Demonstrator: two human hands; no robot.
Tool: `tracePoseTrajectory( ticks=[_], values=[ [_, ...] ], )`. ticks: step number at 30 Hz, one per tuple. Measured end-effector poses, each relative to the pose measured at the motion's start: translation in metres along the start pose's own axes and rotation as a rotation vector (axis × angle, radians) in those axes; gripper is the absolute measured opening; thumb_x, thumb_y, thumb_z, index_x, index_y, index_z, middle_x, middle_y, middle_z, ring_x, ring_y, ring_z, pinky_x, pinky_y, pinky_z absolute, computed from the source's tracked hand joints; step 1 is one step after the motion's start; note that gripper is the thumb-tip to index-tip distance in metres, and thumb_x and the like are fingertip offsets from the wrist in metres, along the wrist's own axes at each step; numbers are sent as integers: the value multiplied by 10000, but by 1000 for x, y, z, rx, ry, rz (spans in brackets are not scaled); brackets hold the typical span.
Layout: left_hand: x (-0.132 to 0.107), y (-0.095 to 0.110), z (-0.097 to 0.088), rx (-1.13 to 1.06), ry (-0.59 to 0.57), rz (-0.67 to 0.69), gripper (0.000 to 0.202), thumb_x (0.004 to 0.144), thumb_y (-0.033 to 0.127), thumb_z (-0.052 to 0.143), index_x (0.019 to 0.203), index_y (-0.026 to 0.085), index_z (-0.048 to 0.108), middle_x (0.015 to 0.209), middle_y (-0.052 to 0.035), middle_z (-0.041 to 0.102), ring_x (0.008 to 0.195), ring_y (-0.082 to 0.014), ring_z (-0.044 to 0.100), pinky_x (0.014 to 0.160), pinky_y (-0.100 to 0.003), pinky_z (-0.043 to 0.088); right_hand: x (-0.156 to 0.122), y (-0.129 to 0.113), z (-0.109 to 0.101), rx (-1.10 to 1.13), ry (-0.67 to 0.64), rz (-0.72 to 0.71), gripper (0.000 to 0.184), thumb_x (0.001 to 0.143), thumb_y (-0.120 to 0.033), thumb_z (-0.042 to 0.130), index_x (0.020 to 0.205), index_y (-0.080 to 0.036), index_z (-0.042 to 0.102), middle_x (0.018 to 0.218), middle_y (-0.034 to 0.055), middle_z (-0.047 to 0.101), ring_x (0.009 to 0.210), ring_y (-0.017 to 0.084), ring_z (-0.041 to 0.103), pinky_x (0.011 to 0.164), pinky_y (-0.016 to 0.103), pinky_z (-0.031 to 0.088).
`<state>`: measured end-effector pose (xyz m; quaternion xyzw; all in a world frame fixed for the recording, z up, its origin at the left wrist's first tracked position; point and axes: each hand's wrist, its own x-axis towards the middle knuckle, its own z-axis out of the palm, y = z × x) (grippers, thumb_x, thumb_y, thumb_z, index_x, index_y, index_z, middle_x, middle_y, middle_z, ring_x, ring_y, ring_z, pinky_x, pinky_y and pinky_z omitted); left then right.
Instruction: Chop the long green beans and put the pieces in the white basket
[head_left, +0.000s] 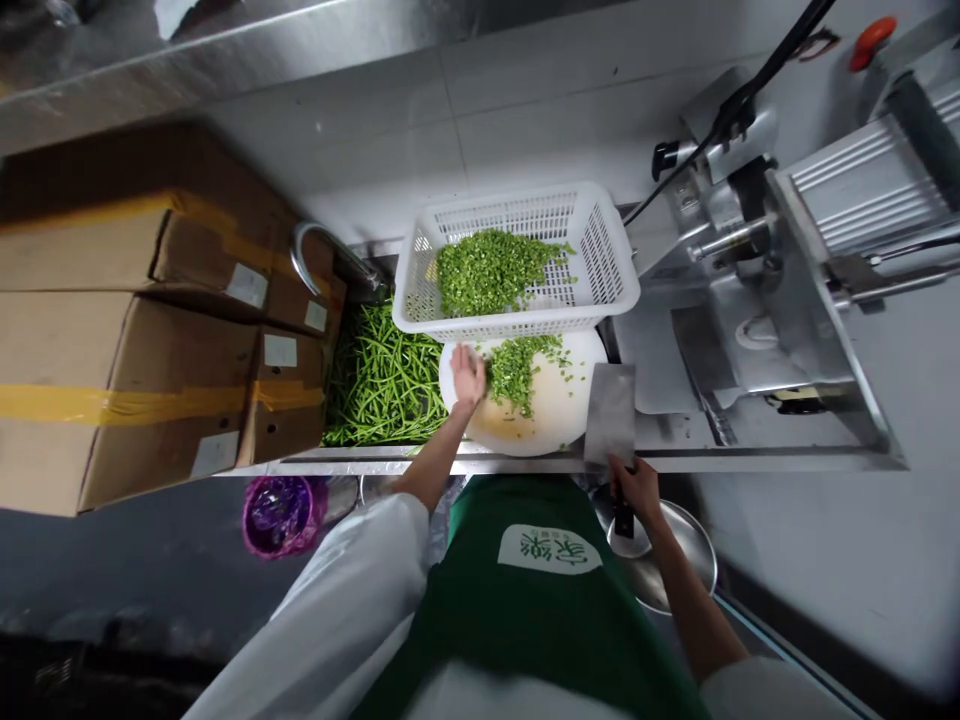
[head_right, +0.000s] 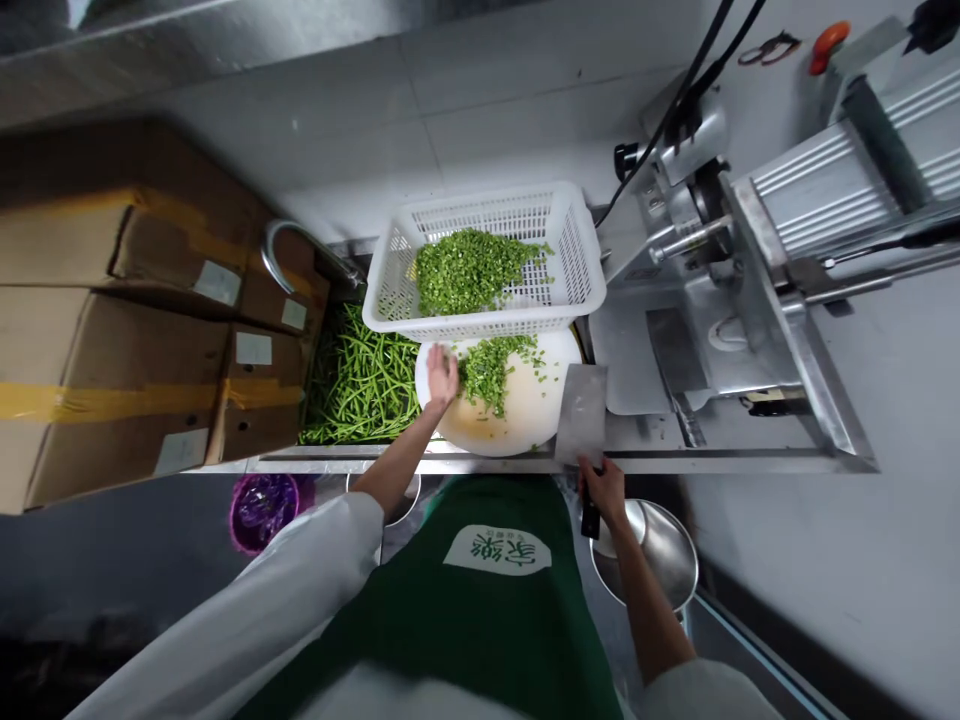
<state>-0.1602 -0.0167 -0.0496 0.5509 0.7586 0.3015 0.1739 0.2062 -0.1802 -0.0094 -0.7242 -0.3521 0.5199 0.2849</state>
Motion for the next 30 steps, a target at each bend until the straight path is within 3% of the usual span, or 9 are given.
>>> tracePoseTrajectory(
  ticks=[3, 6, 10, 13, 17, 21, 25, 30],
  values=[
    [12, 31, 26, -11, -58, 81, 617, 1015, 585, 326, 1402, 167, 562, 1559, -146, 445, 1517, -223, 323, 1264, -441, 261, 23, -9, 3, -32, -34, -31, 452, 736, -650, 684, 637, -248, 501, 455, -8, 562, 378, 173, 529, 388, 293, 437],
    [12, 48, 37, -11, -76, 100, 612, 1009, 590, 344, 1379, 172, 596, 1546, -134, 466, 1509, -237, 339, 1262, -453, 273, 49, -24, 7, -33, -65, -46, 424, 727, -616, 702, 652, -247, 508, 465, -8, 567, 376, 159, 514, 384, 288, 435],
    [4, 48, 29, -41, -278, 247, 625, 1022, 564, 332, 1450, 160, 544, 1539, -117, 502, 1515, -238, 345, 1269, -467, 272, 74, -39, 15, 17, -131, -42, 417, 673, -590, 748, 733, -249, 515, 482, -40, 557, 384, 149, 504, 363, 279, 425],
    [-10, 41, 14, -67, -401, 361, 643, 1002, 594, 389, 1483, 185, 509, 1584, -103, 448, 1517, -227, 345, 1263, -444, 292, 72, -41, 26, 10, -199, -43, 428, 670, -602, 740, 760, -248, 518, 490, -45, 562, 398, 150, 513, 366, 274, 427],
    [-46, 40, 8, -39, -255, 239, 788, 942, 632, 519, 1577, 194, 362, 1661, -142, 273, 1544, -251, 281, 1249, -440, 312, 50, -39, 55, -51, -243, -71, 400, 710, -603, 695, 742, -249, 512, 490, -37, 572, 402, 155, 530, 381, 271, 429],
    [-88, 62, 31, 43, -120, 158, 922, 837, 650, 673, 1585, 219, 349, 1682, -157, 172, 1566, -341, 177, 1246, -540, 284, 25, -39, 98, -68, -245, -133, 365, 768, -592, 640, 737, -253, 510, 470, -39, 558, 398, 157, 528, 394, 268, 422],
    [-108, 80, 50, 8, -34, 186, 787, 842, 565, 727, 1512, 238, 473, 1693, -130, 112, 1562, -385, 151, 1236, -572, 296, 8, -38, 127, -30, -252, -154, 367, 812, -601, 594, 734, -255, 499, 456, -44, 541, 382, 155, 509, 397, 273, 410],
    [-110, 82, 44, -95, -5, 303, 574, 944, 431, 660, 1478, 286, 505, 1686, -80, 142, 1564, -349, 181, 1247, -552, 309, -4, -34, 133, 27, -251, -153, 419, 834, -642, 567, 689, -268, 448, 439, -39, 520, 359, 151, 484, 387, 281, 385]
  ],
)
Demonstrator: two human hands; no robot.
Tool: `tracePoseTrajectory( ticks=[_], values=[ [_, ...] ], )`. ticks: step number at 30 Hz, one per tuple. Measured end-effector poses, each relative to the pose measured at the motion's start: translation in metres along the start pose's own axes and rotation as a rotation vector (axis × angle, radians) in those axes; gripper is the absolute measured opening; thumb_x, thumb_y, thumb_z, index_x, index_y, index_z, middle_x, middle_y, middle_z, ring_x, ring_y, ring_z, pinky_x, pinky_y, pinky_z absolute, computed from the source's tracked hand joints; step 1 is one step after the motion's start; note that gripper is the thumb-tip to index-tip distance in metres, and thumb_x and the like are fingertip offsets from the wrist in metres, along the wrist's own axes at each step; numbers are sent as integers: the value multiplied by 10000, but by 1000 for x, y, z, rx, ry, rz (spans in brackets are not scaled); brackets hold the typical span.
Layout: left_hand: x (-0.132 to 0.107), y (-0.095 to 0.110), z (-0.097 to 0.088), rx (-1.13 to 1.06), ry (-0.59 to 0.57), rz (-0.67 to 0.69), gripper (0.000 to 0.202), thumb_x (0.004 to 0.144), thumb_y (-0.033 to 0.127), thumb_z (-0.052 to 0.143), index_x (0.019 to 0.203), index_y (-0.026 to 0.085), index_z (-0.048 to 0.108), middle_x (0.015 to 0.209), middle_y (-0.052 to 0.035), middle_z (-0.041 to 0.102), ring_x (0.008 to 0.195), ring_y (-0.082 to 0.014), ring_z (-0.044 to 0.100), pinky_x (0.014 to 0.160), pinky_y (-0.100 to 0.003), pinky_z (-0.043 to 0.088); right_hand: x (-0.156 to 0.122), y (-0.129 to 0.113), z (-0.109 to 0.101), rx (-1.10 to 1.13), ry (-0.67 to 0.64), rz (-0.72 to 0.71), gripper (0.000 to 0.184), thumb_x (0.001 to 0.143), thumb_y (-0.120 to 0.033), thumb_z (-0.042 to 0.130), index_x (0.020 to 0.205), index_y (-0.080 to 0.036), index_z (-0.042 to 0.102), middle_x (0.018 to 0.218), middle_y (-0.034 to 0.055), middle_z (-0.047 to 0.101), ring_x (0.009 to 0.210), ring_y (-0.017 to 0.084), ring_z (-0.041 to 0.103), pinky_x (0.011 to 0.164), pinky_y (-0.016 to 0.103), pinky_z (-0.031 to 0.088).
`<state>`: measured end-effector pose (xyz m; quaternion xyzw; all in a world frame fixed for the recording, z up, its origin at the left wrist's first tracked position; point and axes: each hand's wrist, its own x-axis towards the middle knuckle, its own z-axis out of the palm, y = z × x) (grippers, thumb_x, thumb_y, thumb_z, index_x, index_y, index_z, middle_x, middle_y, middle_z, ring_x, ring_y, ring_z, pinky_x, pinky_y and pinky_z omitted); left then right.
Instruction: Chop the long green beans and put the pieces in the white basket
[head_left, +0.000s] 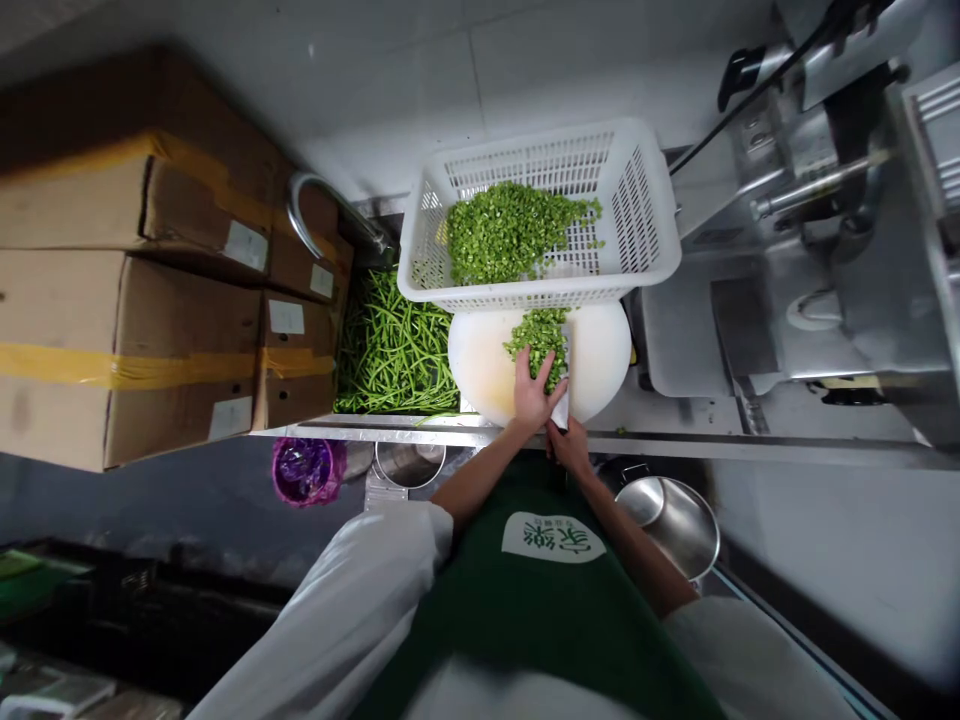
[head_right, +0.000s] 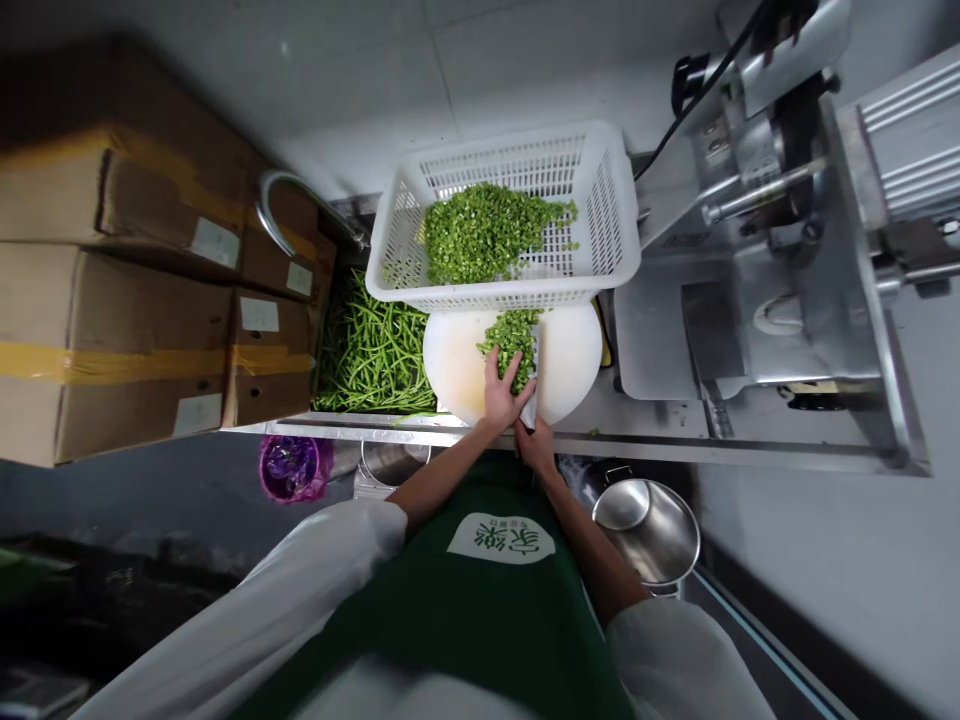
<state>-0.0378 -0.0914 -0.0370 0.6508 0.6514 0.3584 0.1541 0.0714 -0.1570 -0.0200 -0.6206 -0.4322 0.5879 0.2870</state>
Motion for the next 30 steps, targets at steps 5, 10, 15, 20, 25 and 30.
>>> tracePoseTrajectory(
  ticks=[5, 10, 15, 20, 25, 30],
  values=[
    [1, 19, -22, 18, 8, 121, 596, 964, 429, 638, 1521, 397, 426, 1679, -25, 173, 1563, -310, 211, 1250, -535, 333, -26, -12, 3, 56, 41, -12, 397, 839, -618, 578, 695, -269, 454, 432, -44, 514, 351, 152, 474, 379, 288, 373],
    [9, 66, -72, -9, 17, 168, 625, 971, 500, 603, 1548, 384, 393, 1707, -38, 84, 1554, -358, 222, 1263, -552, 288, -69, -54, 0, 58, 111, -69, 369, 867, -557, 604, 697, -252, 482, 436, -48, 527, 373, 131, 481, 409, 269, 411],
    [77, 87, -118, -21, 70, 183, 592, 986, 605, 500, 1527, 380, 414, 1704, -13, 108, 1578, -347, 121, 1287, -554, 189, -47, -140, 2, 203, 30, -128, 391, 831, -573, 660, 758, -244, 463, 448, -83, 511, 343, 105, 476, 338, 221, 373],
    [229, 50, -108, 13, 106, 169, 710, 961, 699, 460, 1457, 193, 493, 1609, -163, 307, 1539, -357, 201, 1255, -629, 133, -12, -200, -7, 275, -2, -130, 482, 733, -587, 761, 815, -250, 427, 475, -107, 510, 350, 92, 477, 327, 200, 388],
    [291, -6, -118, -52, 162, 250, 535, 982, 639, 473, 1295, 225, 602, 1439, -155, 525, 1428, -315, 414, 1194, -615, 295, -61, -152, -62, -17, 47, -121, 403, 845, -598, 620, 747, -243, 458, 514, -55, 539, 384, 117, 503, 384, 236, 397],
    [138, -58, -127, -72, 188, 236, 445, 1064, 469, 307, 1164, 200, 647, 1151, -124, 677, 1189, -231, 621, 1095, -456, 474, -95, -81, -135, -832, 193, -191, 244, 916, -390, 498, 737, -229, 529, 575, 26, 606, 513, 166, 553, 530, 275, 337]
  ],
)
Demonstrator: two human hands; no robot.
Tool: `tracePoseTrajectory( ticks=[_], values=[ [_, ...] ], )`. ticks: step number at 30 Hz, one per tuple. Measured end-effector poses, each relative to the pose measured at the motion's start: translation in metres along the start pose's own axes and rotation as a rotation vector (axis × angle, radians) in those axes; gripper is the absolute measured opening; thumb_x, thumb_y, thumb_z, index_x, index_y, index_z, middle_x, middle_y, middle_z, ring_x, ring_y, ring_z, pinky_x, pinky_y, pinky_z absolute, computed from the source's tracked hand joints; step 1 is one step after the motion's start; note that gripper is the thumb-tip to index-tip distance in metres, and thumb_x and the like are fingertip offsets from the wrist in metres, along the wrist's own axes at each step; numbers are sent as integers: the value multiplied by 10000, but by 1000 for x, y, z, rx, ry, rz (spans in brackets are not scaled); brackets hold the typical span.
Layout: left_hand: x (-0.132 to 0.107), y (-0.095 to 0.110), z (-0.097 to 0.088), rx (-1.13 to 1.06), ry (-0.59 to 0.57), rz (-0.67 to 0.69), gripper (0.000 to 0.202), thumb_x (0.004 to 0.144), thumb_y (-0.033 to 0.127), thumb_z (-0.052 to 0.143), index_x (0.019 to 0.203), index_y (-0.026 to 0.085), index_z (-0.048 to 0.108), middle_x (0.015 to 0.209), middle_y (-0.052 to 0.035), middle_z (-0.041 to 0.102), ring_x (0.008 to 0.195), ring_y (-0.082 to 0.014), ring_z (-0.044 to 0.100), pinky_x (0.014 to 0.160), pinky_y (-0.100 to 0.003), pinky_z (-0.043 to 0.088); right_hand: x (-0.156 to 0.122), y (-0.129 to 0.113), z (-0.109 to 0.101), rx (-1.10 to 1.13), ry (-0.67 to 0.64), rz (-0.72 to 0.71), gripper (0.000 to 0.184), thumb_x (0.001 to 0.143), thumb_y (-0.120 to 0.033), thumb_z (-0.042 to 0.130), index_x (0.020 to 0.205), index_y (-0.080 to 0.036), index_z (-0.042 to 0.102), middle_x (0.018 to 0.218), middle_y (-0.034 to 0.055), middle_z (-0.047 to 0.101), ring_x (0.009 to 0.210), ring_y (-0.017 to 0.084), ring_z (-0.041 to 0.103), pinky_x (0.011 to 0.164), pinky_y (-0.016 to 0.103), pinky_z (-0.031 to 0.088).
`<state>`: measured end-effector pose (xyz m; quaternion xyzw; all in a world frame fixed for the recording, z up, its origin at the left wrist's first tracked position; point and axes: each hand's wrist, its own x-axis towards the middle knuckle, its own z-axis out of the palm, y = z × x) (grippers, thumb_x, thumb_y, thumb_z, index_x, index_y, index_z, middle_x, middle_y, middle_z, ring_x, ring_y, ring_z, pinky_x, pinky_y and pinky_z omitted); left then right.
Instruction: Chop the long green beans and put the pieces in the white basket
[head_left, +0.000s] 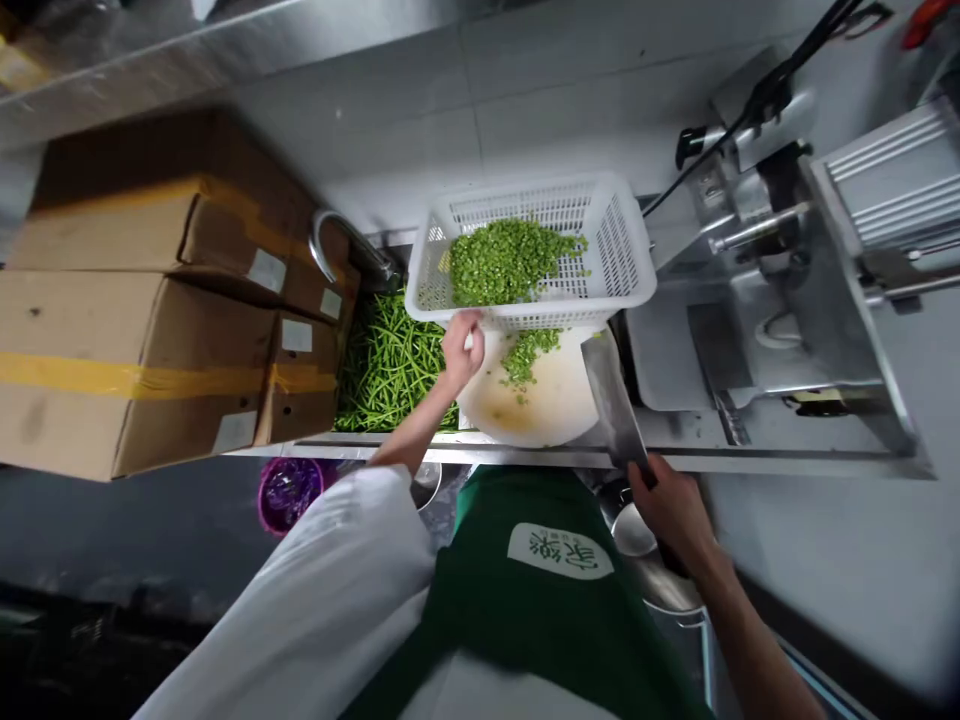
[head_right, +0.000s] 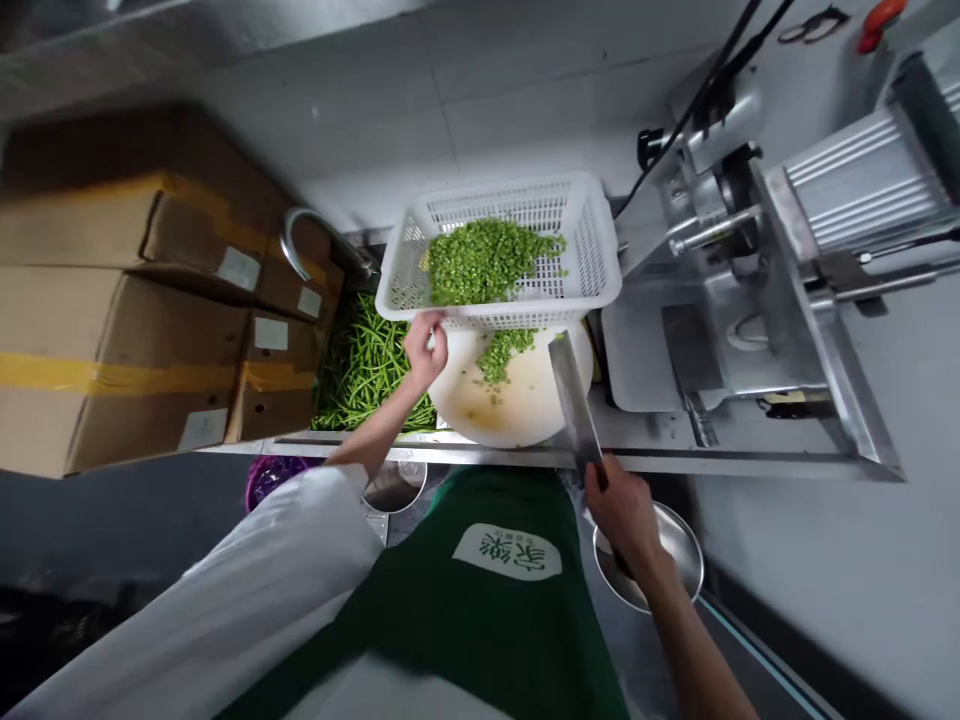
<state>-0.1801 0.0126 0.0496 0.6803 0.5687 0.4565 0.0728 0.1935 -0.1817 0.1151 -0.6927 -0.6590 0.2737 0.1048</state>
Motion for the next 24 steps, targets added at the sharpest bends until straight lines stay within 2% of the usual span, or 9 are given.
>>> tracePoseTrajectory(
  ticks=[1, 3, 5, 8, 12, 15, 18, 21, 24],
  values=[
    [-35, -3, -2, 23, -54, -63, 455, 1063, 458, 294, 1135, 198, 660, 1116, -125, 688, 1163, -229, 636, 1083, -445, 489, 0, 13, 1, -140, -21, -10, 219, 932, -351, 475, 782, -218, 564, 615, 44, 638, 535, 175, 568, 539, 280, 310],
    [-86, -13, 5, 92, -203, -205, 473, 1035, 487, 349, 1216, 170, 652, 1256, -162, 658, 1261, -257, 594, 1129, -455, 463, 9, 31, 3, -357, -90, -23, 210, 962, -292, 441, 901, -194, 616, 713, 73, 695, 583, 187, 606, 555, 284, 282],
    [-105, -23, 26, 187, -324, -304, 547, 1003, 518, 416, 1374, 151, 578, 1494, -175, 515, 1455, -307, 418, 1225, -518, 337, 27, 43, 6, -502, -148, -39, 214, 981, -268, 434, 1005, -178, 627, 820, 91, 729, 651, 200, 650, 577, 282, 295],
    [-91, -31, 65, 255, -463, -316, 638, 1002, 526, 421, 1528, 165, 440, 1644, -128, 335, 1566, -333, 192, 1281, -571, 153, 60, 55, 8, -629, -188, -73, 216, 991, -273, 451, 1093, -164, 609, 943, 116, 741, 766, 230, 697, 629, 289, 356],
    [-58, -26, 94, 220, -548, -215, 666, 1012, 573, 393, 1553, 186, 420, 1623, -121, 372, 1554, -323, 229, 1288, -541, 147, 97, 61, 11, -699, -207, -134, 246, 994, -285, 457, 1154, -151, 587, 997, 143, 736, 850, 254, 711, 691, 308, 419],
    [-52, -19, 103, 166, -524, -147, 712, 980, 647, 431, 1519, 184, 476, 1603, -139, 387, 1535, -325, 271, 1288, -529, 164, 114, 63, 14, -724, -193, -162, 263, 993, -289, 447, 1160, -145, 590, 1004, 150, 730, 845, 251, 709, 697, 307, 429],
    [-54, -15, 108, 132, -508, -153, 735, 974, 653, 446, 1514, 157, 481, 1602, -165, 384, 1533, -337, 278, 1282, -552, 174, 126, 65, 17, -725, -156, -155, 265, 982, -283, 450, 1150, -138, 594, 983, 152, 725, 814, 244, 700, 681, 306, 415],
    [-54, -12, 107, 105, -595, -94, 678, 996, 584, 445, 1521, 156, 473, 1630, -153, 357, 1549, -338, 250, 1279, -571, 174, 137, 67, 20, -722, -140, -168, 257, 973, -278, 456, 1130, -131, 597, 961, 153, 719, 792, 238, 686, 672, 309, 395],
    [-53, -10, 97, 40, -708, 28, 593, 1006, 505, 452, 1491, 169, 516, 1658, -102, 313, 1568, -301, 209, 1294, -534, 171, 149, 66, 24, -733, -169, -232, 243, 976, -273, 451, 1107, -130, 598, 979, 157, 708, 819, 238, 675, 687, 306, 382]
  ],
)
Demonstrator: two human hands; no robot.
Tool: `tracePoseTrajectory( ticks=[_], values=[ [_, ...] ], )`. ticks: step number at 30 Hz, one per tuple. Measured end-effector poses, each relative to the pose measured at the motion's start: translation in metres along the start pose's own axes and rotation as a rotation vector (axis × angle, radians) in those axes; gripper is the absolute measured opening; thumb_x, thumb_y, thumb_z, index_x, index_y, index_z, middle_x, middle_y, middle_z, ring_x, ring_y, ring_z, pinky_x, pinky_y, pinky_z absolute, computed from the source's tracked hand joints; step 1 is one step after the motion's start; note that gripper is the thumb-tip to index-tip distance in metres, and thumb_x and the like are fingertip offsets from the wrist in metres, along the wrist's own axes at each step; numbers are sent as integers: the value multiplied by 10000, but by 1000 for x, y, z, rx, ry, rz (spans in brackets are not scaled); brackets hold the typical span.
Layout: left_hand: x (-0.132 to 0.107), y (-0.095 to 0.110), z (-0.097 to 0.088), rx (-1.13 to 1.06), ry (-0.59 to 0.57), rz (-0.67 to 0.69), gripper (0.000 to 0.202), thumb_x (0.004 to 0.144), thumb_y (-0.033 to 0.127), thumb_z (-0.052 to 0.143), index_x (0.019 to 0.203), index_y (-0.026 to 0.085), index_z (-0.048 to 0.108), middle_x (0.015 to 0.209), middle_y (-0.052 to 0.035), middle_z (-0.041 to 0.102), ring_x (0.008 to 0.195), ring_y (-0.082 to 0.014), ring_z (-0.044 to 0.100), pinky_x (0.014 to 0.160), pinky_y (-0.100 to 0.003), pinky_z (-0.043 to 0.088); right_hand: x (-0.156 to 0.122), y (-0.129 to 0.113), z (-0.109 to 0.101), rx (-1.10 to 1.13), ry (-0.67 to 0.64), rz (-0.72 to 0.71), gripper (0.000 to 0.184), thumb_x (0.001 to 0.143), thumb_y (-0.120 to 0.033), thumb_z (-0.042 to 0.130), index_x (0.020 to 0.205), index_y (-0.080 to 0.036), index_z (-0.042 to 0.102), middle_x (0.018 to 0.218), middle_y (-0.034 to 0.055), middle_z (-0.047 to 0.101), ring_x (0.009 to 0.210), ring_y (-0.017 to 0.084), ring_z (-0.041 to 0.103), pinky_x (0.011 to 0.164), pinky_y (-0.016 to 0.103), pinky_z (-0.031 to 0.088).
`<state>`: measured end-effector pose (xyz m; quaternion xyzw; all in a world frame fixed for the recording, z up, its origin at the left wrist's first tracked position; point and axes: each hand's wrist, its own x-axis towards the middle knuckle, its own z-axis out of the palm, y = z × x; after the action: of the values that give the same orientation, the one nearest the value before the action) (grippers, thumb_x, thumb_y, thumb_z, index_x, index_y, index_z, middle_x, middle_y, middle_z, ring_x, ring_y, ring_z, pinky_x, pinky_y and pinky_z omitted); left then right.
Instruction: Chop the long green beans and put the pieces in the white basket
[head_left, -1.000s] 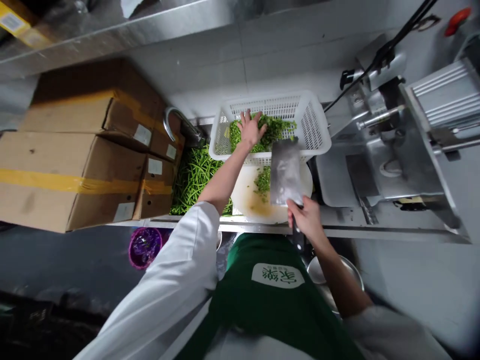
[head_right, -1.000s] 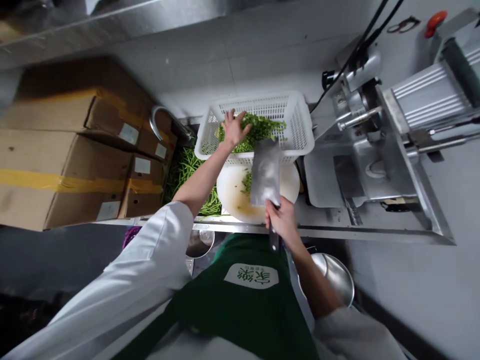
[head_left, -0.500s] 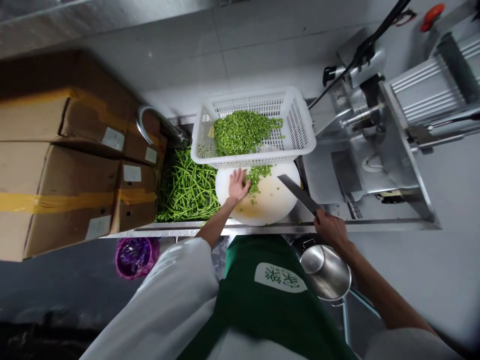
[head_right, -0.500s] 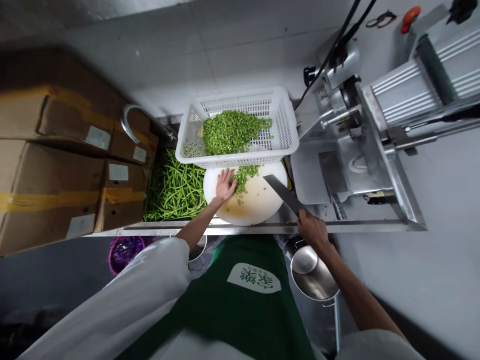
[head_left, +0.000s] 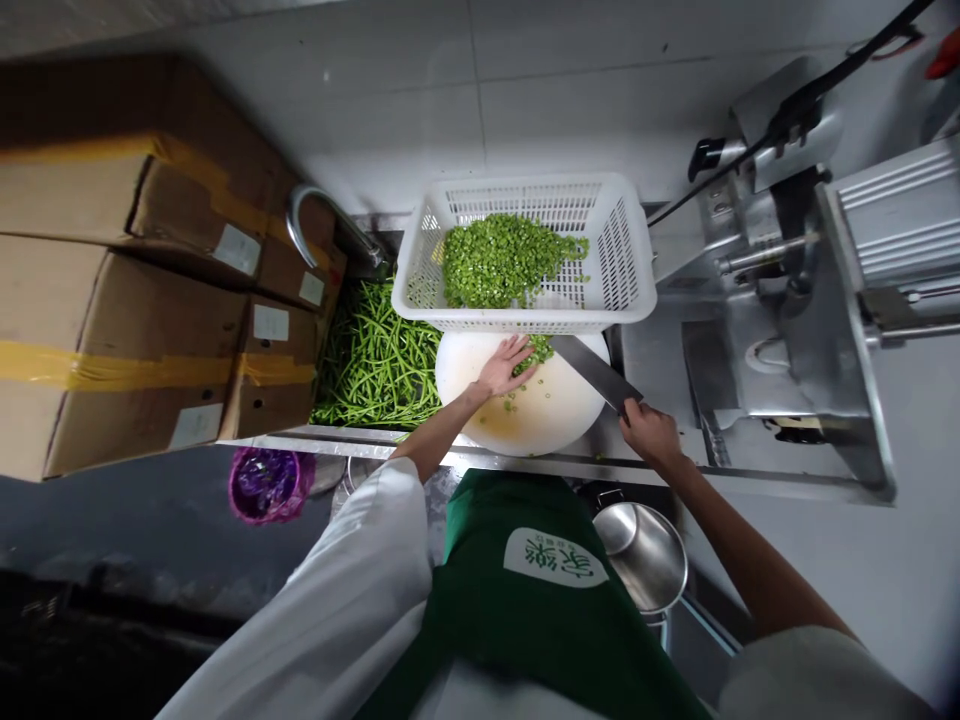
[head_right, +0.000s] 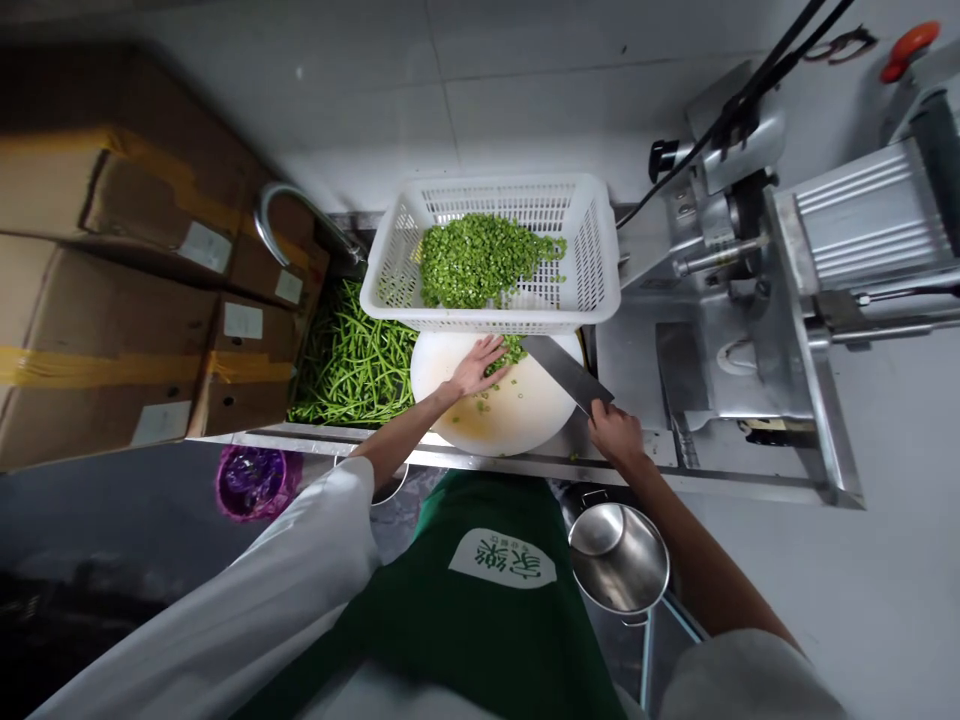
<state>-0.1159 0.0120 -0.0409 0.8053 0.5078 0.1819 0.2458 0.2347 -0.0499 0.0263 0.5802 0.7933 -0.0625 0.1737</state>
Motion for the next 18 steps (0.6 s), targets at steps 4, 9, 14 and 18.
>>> tracePoseTrajectory(
  ticks=[4, 9, 14, 18],
  values=[
    [-25, -1, -13, -71, -95, 150, 526, 991, 453, 479, 1460, 227, 551, 1614, -53, 408, 1554, -225, 267, 1296, -481, 227, 11, -13, -4, -5, -33, -106, 250, 999, -253, 412, 1096, -134, 608, 995, 163, 695, 865, 239, 661, 718, 304, 373],
    [-68, -22, -24, -96, 288, -220, 578, 1053, 475, 298, 1504, 158, 471, 1578, -117, 456, 1526, -223, 332, 1262, -486, 310, 16, -46, -21, 43, -88, -230, 263, 1001, -225, 408, 1146, -152, 615, 1042, 153, 697, 905, 231, 662, 727, 304, 366],
    [-66, -41, -27, -74, 181, -240, 632, 1039, 541, 314, 1518, 151, 446, 1592, -115, 436, 1530, -250, 324, 1292, -496, 228, -3, -53, -28, 171, -77, -245, 293, 1013, -263, 364, 1054, -170, 638, 994, 132, 730, 837, 237, 681, 722, 319, 397],
    [-24, -33, -16, -75, 80, -87, 647, 1022, 529, 385, 1539, 142, 425, 1621, -121, 386, 1542, -263, 295, 1301, -497, 194, -46, -32, -9, 532, -8, -73, 286, 975, -384, 408, 911, -196, 614, 838, 100, 734, 748, 229, 680, 704, 321, 450]
  ],
)
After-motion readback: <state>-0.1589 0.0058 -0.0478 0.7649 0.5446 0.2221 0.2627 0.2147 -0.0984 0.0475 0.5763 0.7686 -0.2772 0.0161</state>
